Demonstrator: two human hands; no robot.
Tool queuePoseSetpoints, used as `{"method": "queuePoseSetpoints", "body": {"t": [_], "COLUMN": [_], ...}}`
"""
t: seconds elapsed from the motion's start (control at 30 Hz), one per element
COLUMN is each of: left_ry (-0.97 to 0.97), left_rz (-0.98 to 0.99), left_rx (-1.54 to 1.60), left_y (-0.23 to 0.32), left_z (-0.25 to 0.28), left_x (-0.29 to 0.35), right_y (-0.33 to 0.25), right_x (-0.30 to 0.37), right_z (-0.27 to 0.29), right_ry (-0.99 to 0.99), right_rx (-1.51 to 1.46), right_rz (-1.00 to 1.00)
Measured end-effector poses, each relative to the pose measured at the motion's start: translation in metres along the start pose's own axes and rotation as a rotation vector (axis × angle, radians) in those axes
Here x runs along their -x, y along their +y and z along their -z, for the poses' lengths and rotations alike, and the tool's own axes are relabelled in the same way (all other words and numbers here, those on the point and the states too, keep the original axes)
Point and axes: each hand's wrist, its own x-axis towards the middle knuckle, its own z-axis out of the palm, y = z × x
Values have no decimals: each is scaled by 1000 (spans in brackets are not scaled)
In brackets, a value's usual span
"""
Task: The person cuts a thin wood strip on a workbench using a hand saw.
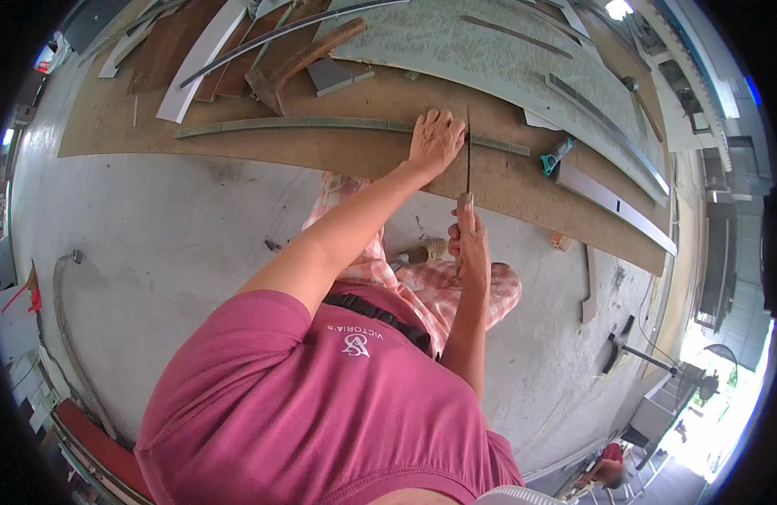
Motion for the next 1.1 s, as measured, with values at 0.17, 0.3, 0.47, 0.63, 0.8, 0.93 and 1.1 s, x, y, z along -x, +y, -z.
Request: {"method": "queuePoseSetpoints", "body": {"t": [0.17,0.3,0.47,0.63,0.8,0.93,1.1], "left_ry": [-4,17,4,4,23,11,-5], "left_rz": [33,-4,22,2,12,21,35], "left_rx": [14,-22,-18,-17,-33,-18,-36], "left_y": [-7,-5,-4,-6,-6,-9,-11], "left_z": [-1,-1,-2,-3,-4,-6,-3], "left_x": [3,-1,0,-1,-4,-4,-3], "right_y": [15,7,5,17,9,10,7], "right_x": [27,13,4,26,22,16,27], "right_z": [4,3,-4,0,0,2,6], "right_ry": [14,-10,-14,6,-26,-6,-30], "right_rx": [84,-8,-1,45,36,-17,-27], "right_rz": [-9,-13,37,-1,-12,-42,-82]}}
